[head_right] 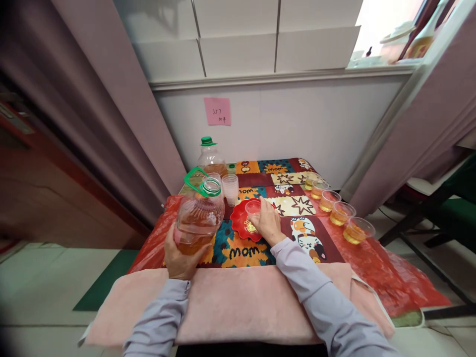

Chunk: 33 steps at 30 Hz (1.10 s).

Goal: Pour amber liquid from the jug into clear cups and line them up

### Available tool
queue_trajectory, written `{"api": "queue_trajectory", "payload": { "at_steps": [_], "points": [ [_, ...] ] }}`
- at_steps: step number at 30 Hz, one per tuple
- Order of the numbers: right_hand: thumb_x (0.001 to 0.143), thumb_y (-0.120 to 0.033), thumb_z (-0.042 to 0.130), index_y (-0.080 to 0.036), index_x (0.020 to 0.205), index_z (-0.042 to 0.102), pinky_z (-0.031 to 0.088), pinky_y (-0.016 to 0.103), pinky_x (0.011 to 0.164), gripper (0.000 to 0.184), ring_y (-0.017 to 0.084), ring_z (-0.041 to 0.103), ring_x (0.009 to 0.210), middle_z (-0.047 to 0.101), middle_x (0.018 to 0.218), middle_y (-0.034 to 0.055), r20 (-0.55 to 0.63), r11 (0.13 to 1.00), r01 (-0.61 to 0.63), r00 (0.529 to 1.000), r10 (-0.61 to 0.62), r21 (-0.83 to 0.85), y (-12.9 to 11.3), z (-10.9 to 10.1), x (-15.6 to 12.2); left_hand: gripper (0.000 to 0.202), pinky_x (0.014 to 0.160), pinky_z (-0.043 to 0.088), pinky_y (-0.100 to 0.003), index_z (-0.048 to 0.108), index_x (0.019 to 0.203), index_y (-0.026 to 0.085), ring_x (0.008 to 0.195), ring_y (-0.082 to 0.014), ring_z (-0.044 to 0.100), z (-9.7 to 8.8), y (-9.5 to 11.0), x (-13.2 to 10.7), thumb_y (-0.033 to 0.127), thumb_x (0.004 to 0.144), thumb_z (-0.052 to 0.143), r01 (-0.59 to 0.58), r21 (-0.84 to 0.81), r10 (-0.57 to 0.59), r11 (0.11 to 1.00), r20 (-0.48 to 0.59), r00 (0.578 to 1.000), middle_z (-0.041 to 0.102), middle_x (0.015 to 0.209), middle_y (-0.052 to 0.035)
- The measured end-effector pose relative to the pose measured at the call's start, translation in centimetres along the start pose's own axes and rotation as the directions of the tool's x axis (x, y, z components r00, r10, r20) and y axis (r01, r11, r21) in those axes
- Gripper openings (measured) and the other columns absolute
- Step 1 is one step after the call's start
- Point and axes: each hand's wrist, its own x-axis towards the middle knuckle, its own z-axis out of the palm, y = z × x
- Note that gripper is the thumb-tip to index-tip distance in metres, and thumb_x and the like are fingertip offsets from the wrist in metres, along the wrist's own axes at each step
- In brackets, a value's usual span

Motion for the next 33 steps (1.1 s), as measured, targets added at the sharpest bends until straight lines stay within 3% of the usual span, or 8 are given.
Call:
{"api": "queue_trajectory", "payload": {
  "at_steps": [5, 11, 18, 21, 24, 26, 28, 33],
  "points": [
    [0.085, -0.066, 0.070, -0.012, 0.152, 0.045, 0.039, 0.058, 0.121, 0.090, 0.039, 0.047, 0.147, 0.051, 0.155, 0.0249, -0.209, 0.907, 0.081, 0.978, 0.009, 0.414, -3.3, -1.5, -0.8, 0.117, 0.117, 0.045, -0.059, 0.034, 0.159, 0.020, 0.140, -0.0418, 0.054, 0.2, -0.5, -0.1, 0.057, 0.064, 0.092, -0.063, -0.004, 0.063, 0.998, -0.029, 0.998, 0.055, 0.151, -0.0241],
    [0.088, -0.069, 0.068, -0.019, 0.151, 0.047, 0.051, 0.047, 0.110, 0.083, 0.034, 0.057, 0.139, 0.057, 0.152, 0.0176, 0.022, 0.506, 0.048, 0.991, -0.133, 0.861, -10.5, -1.1, -2.1, 0.122, 0.119, 0.042, -0.059, 0.034, 0.160, 0.021, 0.142, -0.0440, 0.052, 0.6, -1.4, -0.6, 0.053, 0.059, 0.095, -0.083, -0.001, 0.083, 0.997, -0.002, 0.997, 0.053, 0.153, -0.0252],
    [0.084, -0.068, 0.072, -0.019, 0.130, 0.065, 0.053, 0.048, 0.105, 0.067, 0.035, 0.066, 0.124, 0.071, 0.131, 0.0155, 0.013, 0.516, 0.047, 0.994, -0.113, 0.855, -10.1, -0.3, -2.2, 0.109, 0.127, 0.030, -0.053, 0.047, 0.153, 0.018, 0.150, -0.0432, 0.042, 0.1, -0.6, -0.5, 0.070, 0.065, 0.085, -0.029, -0.310, 0.028, 0.950, -0.007, 1.000, 0.048, 0.159, -0.0238],
    [0.083, -0.076, 0.068, -0.018, 0.128, 0.066, 0.053, 0.050, 0.104, 0.074, 0.036, 0.067, 0.123, 0.071, 0.130, 0.0170, 0.031, 0.558, 0.023, 0.996, -0.087, 0.829, -9.0, -0.4, -2.1, 0.101, 0.126, 0.032, -0.050, 0.046, 0.155, 0.020, 0.153, -0.0392, 0.039, 0.4, -0.2, 0.0, 0.082, 0.078, 0.064, 0.215, -0.603, -0.304, 0.768, -0.048, 0.951, 0.039, 0.167, -0.0196],
    [0.082, -0.081, 0.063, -0.018, 0.129, 0.066, 0.054, 0.050, 0.102, 0.078, 0.037, 0.068, 0.120, 0.073, 0.125, 0.0168, 0.069, 0.597, -0.012, 0.995, -0.072, 0.802, -8.1, -0.4, -2.1, 0.076, 0.120, 0.042, -0.050, 0.059, 0.144, 0.018, 0.143, -0.0352, 0.054, 1.0, -1.1, 0.7, 0.072, 0.090, 0.057, 0.464, -0.811, -0.639, 0.356, 0.151, 0.754, 0.056, 0.154, -0.0188],
    [0.086, -0.081, 0.058, -0.019, 0.132, 0.065, 0.055, 0.049, 0.100, 0.078, 0.036, 0.068, 0.120, 0.073, 0.127, 0.0168, 0.114, 0.613, -0.061, 0.992, -0.047, 0.787, -7.7, -0.4, -2.1, 0.056, 0.118, 0.045, -0.050, 0.068, 0.135, 0.017, 0.140, -0.0334, 0.057, 1.3, -2.1, 0.9, 0.055, 0.095, 0.059, 0.578, -0.815, -0.673, 0.048, 0.401, 0.622, 0.065, 0.145, -0.0164],
    [0.089, -0.079, 0.054, -0.020, 0.138, 0.062, 0.057, 0.047, 0.095, 0.077, 0.035, 0.068, 0.119, 0.071, 0.131, 0.0169, 0.169, 0.599, -0.132, 0.986, -0.005, 0.790, -7.4, -0.3, -2.2, 0.045, 0.118, 0.046, -0.049, 0.070, 0.134, 0.020, 0.141, -0.0320, 0.056, 1.4, -2.9, 1.0, 0.039, 0.094, 0.062, 0.631, -0.763, -0.613, -0.139, 0.567, 0.551, 0.068, 0.144, -0.0121],
    [0.085, -0.077, 0.062, -0.022, 0.141, 0.061, 0.062, 0.040, 0.078, 0.078, 0.034, 0.070, 0.116, 0.069, 0.136, 0.0161, 0.259, 0.499, -0.243, 0.965, 0.039, 0.831, -7.2, -0.5, -2.2, 0.052, 0.118, 0.047, -0.050, 0.067, 0.141, 0.026, 0.142, -0.0323, 0.056, 1.2, -3.1, 0.8, 0.026, 0.089, 0.068, 0.662, -0.722, -0.564, -0.199, 0.637, 0.525, 0.068, 0.145, -0.0068]
  ]
}}
